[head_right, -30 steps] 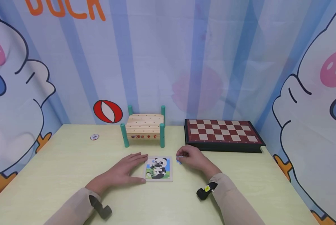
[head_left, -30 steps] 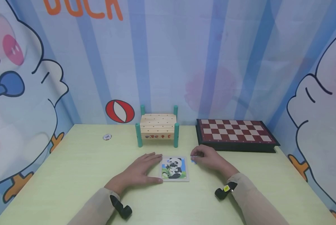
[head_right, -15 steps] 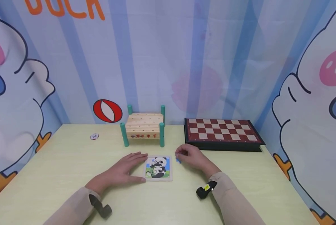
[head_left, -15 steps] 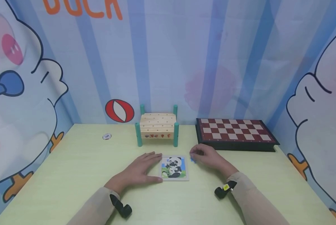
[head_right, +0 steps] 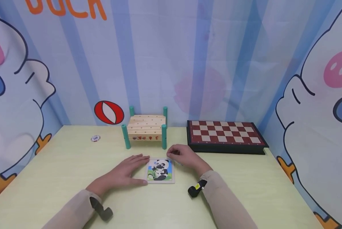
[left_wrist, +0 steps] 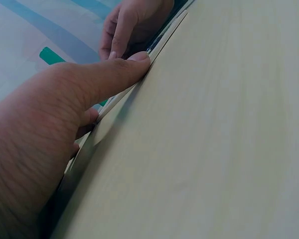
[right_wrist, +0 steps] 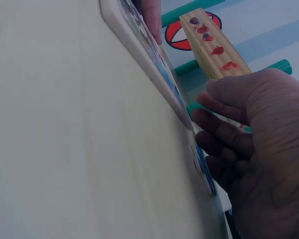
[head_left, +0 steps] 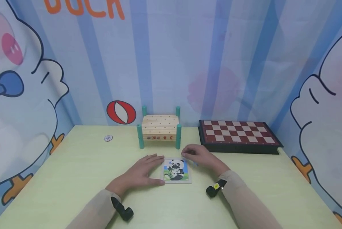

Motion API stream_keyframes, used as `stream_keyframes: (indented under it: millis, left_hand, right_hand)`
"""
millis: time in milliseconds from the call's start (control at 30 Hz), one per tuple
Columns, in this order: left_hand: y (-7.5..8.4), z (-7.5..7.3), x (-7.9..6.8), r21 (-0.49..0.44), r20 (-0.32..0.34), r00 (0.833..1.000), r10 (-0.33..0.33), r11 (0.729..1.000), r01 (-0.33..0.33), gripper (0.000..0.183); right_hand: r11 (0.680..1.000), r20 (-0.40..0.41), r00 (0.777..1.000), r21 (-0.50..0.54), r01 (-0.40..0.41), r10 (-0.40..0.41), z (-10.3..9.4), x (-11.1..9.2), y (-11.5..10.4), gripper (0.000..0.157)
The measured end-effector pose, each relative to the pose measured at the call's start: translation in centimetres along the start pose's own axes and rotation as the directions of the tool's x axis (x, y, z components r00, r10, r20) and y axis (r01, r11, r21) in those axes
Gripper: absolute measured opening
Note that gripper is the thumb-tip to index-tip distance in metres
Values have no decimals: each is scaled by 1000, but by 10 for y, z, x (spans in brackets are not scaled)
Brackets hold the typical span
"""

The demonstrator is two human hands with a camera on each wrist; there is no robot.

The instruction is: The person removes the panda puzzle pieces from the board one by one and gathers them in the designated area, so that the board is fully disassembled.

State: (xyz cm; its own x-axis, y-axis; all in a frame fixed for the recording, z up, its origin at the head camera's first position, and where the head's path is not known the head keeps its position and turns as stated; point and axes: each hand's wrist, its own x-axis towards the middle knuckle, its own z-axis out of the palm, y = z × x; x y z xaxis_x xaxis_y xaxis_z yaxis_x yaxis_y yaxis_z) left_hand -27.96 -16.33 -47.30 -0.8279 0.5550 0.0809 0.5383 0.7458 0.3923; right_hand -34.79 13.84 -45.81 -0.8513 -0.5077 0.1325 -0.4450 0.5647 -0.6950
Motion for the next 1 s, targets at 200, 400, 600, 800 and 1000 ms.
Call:
stream_keyframes:
  millis: [200,400,600,800,1000]
  left_hand:
    - [-3,3,0,-5,2,1000,0,1000,0,95]
    - [-4,3,0,-7,-14,1000,13,1000,-13,95]
    - [-5,5,1,1,-1,1000,11,1000,-11,95]
    - [-4,3,1,1,-3,1000,22,1000,-22,94]
    - [-4,2,0,-9,-3,1000,23,1000,-23,93]
  right_hand:
    - [998,79,995,11,66,-66,10,13,-9,17]
    - [981,135,973,-27,192,-187,18,16,-17,16]
    - [975,141,966,-22,223,-218,22,12,-23,15]
    - [976,130,969,-31,214,-208,22,12,-25,15]
    - [984,132,976,-14,177,-174,23,12,-28,16]
